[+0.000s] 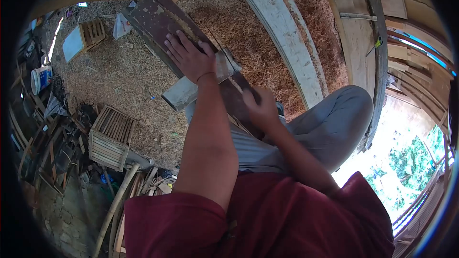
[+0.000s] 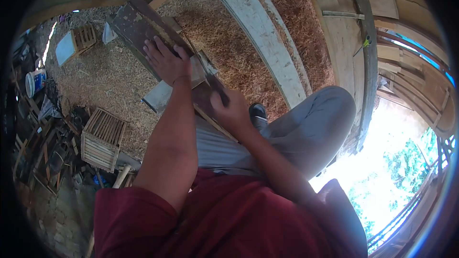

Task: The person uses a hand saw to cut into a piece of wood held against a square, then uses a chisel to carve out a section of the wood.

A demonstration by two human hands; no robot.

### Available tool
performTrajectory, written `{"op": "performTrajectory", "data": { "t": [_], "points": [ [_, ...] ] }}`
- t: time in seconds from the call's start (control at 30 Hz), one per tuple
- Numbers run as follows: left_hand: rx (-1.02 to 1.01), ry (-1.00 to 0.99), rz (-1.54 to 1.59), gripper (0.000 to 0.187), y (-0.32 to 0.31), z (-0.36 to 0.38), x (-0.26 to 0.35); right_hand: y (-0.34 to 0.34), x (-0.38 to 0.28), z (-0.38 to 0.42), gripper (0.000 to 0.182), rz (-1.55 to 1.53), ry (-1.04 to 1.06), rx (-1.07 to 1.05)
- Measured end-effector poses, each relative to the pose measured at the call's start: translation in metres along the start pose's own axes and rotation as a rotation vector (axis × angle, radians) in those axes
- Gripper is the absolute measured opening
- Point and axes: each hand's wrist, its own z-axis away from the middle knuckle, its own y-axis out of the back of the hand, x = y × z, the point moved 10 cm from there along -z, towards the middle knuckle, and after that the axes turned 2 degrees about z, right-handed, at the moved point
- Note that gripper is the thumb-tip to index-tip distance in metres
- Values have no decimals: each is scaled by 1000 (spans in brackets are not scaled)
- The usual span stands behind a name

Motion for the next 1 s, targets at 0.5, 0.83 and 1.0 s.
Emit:
{"op": "performTrajectory", "data": {
  "t": [0.5, 0.83, 1.0],
  "points": [
    [-18, 11, -4, 73, 0, 3, -2, 22, 6, 55, 31, 15, -7, 5],
    [-6, 5, 6, 73, -1, 1, -1, 14, 15, 39, 29, -15, 4, -2],
    [6, 5, -5, 75, -2, -1, -1, 7, 0, 22, 28, 51, 87, 43]
  ]
}}
